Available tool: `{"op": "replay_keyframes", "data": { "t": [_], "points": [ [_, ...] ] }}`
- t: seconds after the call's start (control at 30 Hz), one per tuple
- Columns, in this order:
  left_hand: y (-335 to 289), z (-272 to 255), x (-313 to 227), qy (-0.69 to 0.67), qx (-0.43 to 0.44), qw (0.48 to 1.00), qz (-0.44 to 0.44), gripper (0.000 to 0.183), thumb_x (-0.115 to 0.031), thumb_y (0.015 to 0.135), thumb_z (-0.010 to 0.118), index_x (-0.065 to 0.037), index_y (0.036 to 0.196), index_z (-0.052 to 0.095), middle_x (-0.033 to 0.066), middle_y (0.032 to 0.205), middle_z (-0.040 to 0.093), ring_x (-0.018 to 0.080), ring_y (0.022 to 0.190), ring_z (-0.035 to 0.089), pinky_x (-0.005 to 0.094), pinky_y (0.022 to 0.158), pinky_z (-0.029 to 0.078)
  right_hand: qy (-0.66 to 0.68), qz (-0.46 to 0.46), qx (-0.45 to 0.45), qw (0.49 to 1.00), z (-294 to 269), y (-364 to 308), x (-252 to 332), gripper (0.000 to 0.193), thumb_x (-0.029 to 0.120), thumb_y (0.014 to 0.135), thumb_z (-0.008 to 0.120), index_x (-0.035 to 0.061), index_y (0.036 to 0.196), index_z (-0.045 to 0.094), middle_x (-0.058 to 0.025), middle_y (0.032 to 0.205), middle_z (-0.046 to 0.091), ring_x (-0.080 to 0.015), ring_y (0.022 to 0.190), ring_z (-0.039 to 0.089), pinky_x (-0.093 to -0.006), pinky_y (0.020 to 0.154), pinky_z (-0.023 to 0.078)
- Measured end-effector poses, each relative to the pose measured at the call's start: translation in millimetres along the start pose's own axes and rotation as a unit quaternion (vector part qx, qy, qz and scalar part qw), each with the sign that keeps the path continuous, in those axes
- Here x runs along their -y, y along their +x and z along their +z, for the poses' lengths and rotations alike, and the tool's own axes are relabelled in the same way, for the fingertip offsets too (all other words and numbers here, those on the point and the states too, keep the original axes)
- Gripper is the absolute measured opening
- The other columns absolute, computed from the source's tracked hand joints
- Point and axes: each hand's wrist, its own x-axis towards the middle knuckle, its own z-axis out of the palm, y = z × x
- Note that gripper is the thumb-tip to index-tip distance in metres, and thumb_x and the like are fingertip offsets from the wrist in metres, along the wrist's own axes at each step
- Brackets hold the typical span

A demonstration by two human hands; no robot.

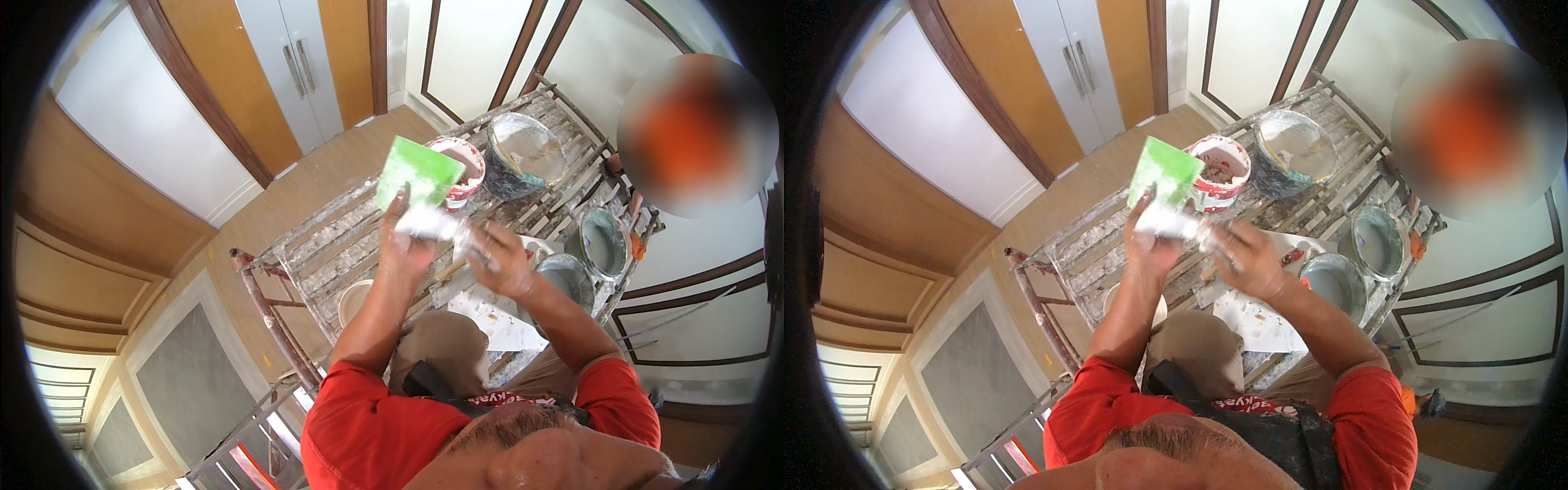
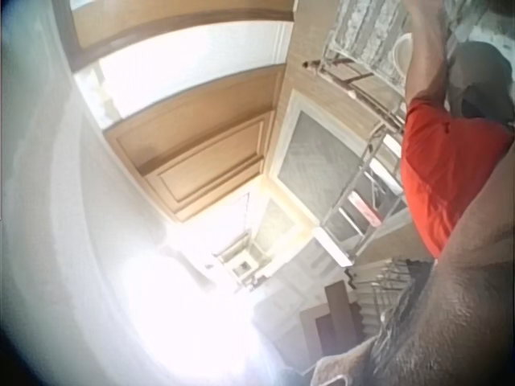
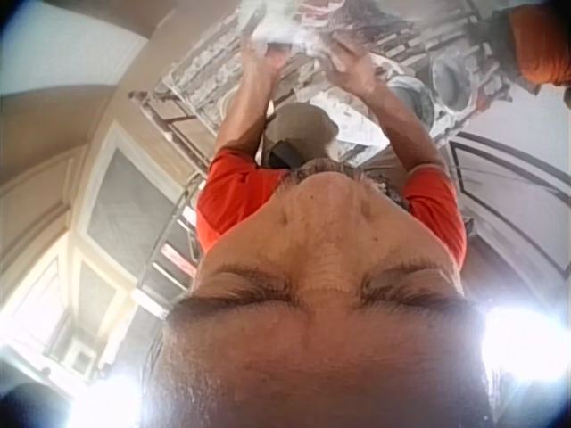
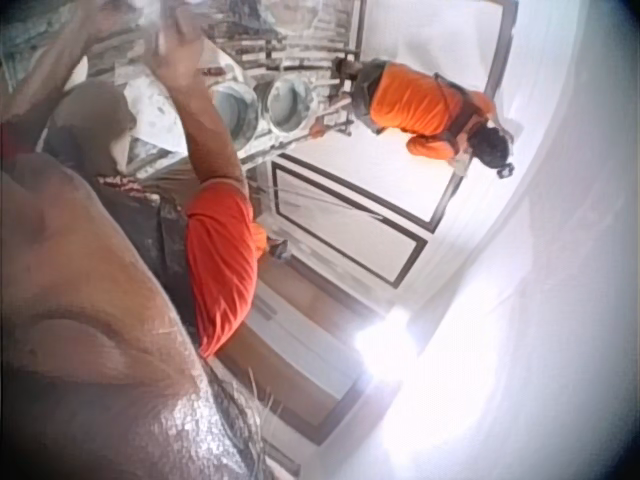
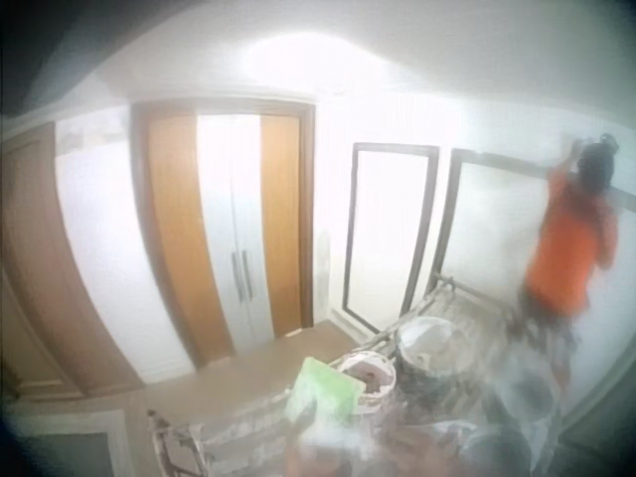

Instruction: The person scoops a green powder from a bag into a small bucket using a putty knife, then stirs the contents. They then scrape the putty knife clean against the bucket rim and a flat surface.

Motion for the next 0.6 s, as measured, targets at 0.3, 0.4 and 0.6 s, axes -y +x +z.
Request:
{"op": "replay_keyframes", "data": {
  "t": [0.3, 0.4, 0.6],
  "points": [
    [128.7, -225.9, -51.0, 0.396, -0.208, 0.861, 0.243, 0.049, -0.010, 0.089, 0.075, 0.004, 0.131, 0.054, 0.0145, 0.119, 0.068, 0.0259, 0.105, 0.066, 0.0359, 0.090, 0.052, 0.242, 0.521, -0.110, 0.811, 23.9, -49.7, -79.4, 0.048, 0.008, 0.090, 0.073, -0.0054, 0.133, 0.055, -0.0126, 0.103, 0.068, -0.0117, 0.081, 0.064, -0.0260, 0.064, 0.052],
    [146.8, -313.9, -87.7, 0.463, -0.356, 0.796, 0.162, 0.050, -0.014, 0.087, 0.077, 0.004, 0.129, 0.057, 0.0160, 0.122, 0.068, 0.0256, 0.106, 0.067, 0.0365, 0.090, 0.052, 0.318, 0.557, -0.056, 0.765, 53.9, -65.6, -98.7, 0.037, 0.014, 0.095, 0.067, -0.0012, 0.128, 0.059, -0.0070, 0.095, 0.067, -0.0090, 0.069, 0.061, -0.0251, 0.056, 0.048],
    [131.0, -371.3, -99.7, 0.644, -0.248, 0.691, 0.217, 0.058, -0.017, 0.081, 0.081, 0.003, 0.130, 0.057, 0.0214, 0.116, 0.070, 0.0323, 0.104, 0.069, 0.0409, 0.090, 0.054, 0.298, 0.643, 0.027, 0.705, 108.8, -66.4, -124.8, 0.030, 0.028, 0.100, 0.061, 0.0044, 0.117, 0.068, -0.0014, 0.072, 0.062, -0.0102, 0.054, 0.057, -0.0285, 0.048, 0.046]
  ]
}}
